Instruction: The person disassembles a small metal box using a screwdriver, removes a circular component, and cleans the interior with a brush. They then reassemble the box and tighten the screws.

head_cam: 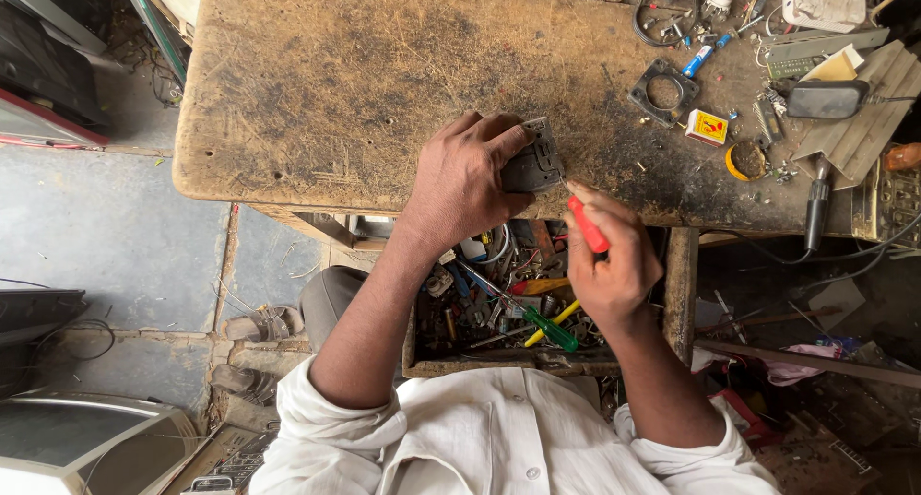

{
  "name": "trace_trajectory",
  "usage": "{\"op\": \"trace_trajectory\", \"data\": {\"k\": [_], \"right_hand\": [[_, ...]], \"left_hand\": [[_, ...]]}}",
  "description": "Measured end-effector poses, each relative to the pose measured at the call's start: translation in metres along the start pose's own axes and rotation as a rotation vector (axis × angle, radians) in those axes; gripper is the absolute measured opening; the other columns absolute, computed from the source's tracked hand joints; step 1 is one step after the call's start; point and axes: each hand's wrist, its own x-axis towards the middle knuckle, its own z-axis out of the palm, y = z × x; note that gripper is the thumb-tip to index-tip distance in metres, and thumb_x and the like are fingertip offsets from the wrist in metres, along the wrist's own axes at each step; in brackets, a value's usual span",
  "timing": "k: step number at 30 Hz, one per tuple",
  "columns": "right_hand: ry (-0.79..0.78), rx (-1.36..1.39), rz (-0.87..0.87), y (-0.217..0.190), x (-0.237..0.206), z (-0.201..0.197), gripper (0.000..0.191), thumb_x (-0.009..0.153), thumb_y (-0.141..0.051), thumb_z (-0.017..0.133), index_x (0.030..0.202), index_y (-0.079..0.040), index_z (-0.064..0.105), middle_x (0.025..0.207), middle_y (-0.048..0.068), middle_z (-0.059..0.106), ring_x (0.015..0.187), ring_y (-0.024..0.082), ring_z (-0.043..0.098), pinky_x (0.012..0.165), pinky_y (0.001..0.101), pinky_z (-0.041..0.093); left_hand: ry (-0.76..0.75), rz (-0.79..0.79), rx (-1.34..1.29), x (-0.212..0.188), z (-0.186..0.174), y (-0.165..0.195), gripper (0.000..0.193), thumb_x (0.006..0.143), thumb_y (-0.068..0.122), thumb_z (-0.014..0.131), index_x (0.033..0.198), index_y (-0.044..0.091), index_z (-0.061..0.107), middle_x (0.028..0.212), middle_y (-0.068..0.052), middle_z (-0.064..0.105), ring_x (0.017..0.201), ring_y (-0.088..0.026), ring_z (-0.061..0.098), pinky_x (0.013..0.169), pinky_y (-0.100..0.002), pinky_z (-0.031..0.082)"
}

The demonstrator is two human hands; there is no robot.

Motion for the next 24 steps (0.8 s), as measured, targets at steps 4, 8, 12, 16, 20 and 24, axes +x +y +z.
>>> {"op": "trace_trajectory", "data": {"k": [4,8,12,16,20,24], "right_hand": [[-0.018,-0.079,-0.102,-0.009,0.001,0.014,0.017,0.096,0.011,0.075,0.111,0.010,0.066,0.120,0.025,0.064,0.113,0.039,0.070,0.093,0.0375,0.063],[-0.181,-0.251,-0.094,-0.033,0.007,0.006,0.017,0.094,0.012,0.071,0.111,0.013,0.067,0.123,0.024,0.062,0.118,0.040,0.067,0.104,0.0434,0.061],[-0.252,-0.300,-0.037,-0.049,0.021,-0.003,0.027,0.089,0.016,0.067,0.116,0.014,0.065,0.123,0.026,0.062,0.118,0.039,0.066,0.102,0.0435,0.060],[-0.245,-0.253,0.072,-0.044,0.028,-0.004,0.037,0.089,0.020,0.065,0.124,0.008,0.063,0.126,0.023,0.062,0.118,0.036,0.068,0.103,0.0395,0.063],[-0.173,-0.015,0.181,-0.017,0.026,-0.011,0.032,0.094,0.016,0.070,0.122,0.003,0.062,0.121,0.020,0.069,0.109,0.031,0.073,0.091,0.0325,0.064],[-0.069,0.267,0.441,0.002,0.019,-0.016,0.023,0.102,0.008,0.069,0.123,0.002,0.062,0.119,0.017,0.072,0.110,0.028,0.075,0.099,0.0351,0.066]], "left_hand": [[0.023,-0.012,-0.010,0.000,0.002,0.000,0.064,0.061,0.026,0.092,0.120,0.012,0.071,0.128,-0.010,0.068,0.111,-0.032,0.065,0.094,-0.045,0.054],[0.031,0.009,-0.013,0.000,0.000,0.000,0.063,0.060,0.026,0.092,0.118,0.011,0.072,0.125,-0.010,0.068,0.110,-0.032,0.065,0.093,-0.045,0.054],[0.034,0.022,-0.009,0.000,-0.002,0.002,0.063,0.061,0.026,0.092,0.119,0.012,0.072,0.124,-0.010,0.068,0.110,-0.032,0.065,0.093,-0.046,0.054],[0.037,0.040,-0.006,0.002,-0.002,0.001,0.064,0.063,0.029,0.092,0.121,0.011,0.071,0.124,-0.012,0.067,0.111,-0.033,0.065,0.094,-0.046,0.054],[0.002,0.026,0.000,0.003,-0.001,-0.001,0.064,0.064,0.028,0.091,0.122,0.013,0.070,0.127,-0.012,0.066,0.111,-0.032,0.064,0.095,-0.045,0.054],[-0.013,0.033,0.010,0.003,-0.001,-0.002,0.069,0.063,0.030,0.092,0.125,0.012,0.069,0.127,-0.012,0.065,0.112,-0.033,0.063,0.095,-0.046,0.053]]}}
